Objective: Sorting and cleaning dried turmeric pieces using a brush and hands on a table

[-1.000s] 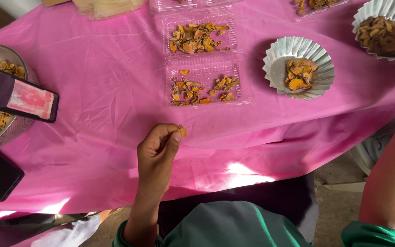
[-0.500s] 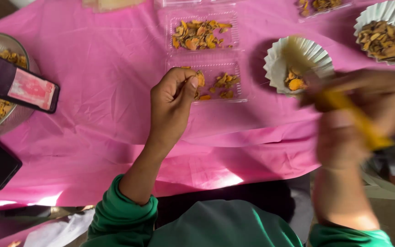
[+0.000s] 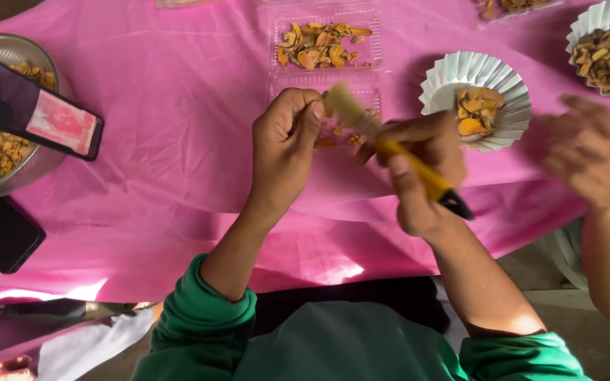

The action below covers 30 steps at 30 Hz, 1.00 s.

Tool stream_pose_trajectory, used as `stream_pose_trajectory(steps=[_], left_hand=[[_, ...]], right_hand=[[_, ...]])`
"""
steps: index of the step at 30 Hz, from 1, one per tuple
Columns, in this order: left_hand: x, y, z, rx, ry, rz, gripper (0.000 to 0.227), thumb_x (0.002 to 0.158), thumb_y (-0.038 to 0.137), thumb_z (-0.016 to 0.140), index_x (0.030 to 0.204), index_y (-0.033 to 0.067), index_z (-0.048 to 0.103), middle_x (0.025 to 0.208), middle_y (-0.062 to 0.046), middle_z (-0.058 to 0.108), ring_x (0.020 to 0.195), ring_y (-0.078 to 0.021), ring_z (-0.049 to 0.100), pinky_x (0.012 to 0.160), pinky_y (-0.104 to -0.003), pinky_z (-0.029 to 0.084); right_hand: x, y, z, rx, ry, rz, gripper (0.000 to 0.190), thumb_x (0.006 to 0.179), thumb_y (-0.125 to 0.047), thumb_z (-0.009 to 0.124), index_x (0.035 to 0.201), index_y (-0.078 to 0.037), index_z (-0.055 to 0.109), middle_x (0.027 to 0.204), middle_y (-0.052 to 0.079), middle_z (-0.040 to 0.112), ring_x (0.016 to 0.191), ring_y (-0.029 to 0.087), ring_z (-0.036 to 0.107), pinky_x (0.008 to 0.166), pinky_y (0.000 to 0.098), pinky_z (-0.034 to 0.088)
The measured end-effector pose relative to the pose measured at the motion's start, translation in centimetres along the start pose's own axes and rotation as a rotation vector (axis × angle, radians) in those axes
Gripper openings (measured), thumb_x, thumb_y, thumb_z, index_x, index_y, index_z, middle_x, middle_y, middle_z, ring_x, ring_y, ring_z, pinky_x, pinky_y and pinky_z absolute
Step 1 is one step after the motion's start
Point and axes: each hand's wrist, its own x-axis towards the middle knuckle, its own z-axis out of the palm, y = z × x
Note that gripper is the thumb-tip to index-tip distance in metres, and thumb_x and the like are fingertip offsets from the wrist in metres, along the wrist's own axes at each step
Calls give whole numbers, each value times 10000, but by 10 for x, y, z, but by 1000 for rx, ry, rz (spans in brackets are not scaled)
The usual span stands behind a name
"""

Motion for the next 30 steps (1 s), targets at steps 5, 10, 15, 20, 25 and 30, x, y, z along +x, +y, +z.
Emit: stream_pose_trajectory(steps=[5, 10, 15, 20, 25, 30], left_hand=[[8, -1, 1, -5, -11, 18, 157, 1065, 65, 530, 940, 34, 619, 696, -18, 491, 666, -81, 404, 625, -249, 400], [4, 1, 0, 36, -24, 10, 140, 1051, 38, 542, 930, 42, 613, 692, 2, 431, 669, -69, 375, 605, -242, 378], [-1, 2, -2, -51, -20, -55, 141, 1047, 68, 554, 932, 41, 630, 709, 11, 459, 690, -51, 370, 627, -216, 374], [-6, 8, 5, -193, -36, -151, 123, 1024, 107, 584, 935, 48, 645, 728, 25, 473, 710, -45, 385, 648, -210, 371], [-11, 12, 3, -223, -60, -217, 162, 1042, 158, 559, 948, 51, 637, 773, 34, 455, 739, -31, 394, 661, -180, 377], [-12, 11, -12, 145, -166, -9, 94, 1044, 39, 532, 1047, 0, 617, 789, -85, 543, 732, -126, 521, 675, -287, 498]], right_hand=[[-5, 4, -6, 59, -12, 16, 236, 996, -81, 512, 975, 152, 547, 702, 176, 605, 603, 238, 662, 602, 306, 520], [6, -5, 0, -75, -46, -9, 217, 1008, -95, 509, 956, 96, 594, 686, 126, 566, 550, 175, 507, 541, 293, 452], [23, -13, -4, -239, 3, -88, 207, 1008, -35, 494, 1027, 98, 650, 790, 170, 613, 645, 249, 534, 632, 363, 485], [31, 0, 13, -337, -51, -104, 196, 994, 34, 605, 1141, 89, 722, 849, 219, 606, 717, 346, 584, 736, 437, 533], [28, 10, 17, -313, -77, -47, 103, 979, -20, 721, 1053, 36, 766, 848, 189, 613, 733, 343, 634, 734, 439, 560], [34, 11, 10, -257, -108, 11, 44, 971, 2, 731, 1004, 0, 759, 820, 147, 602, 685, 292, 585, 711, 403, 538]])
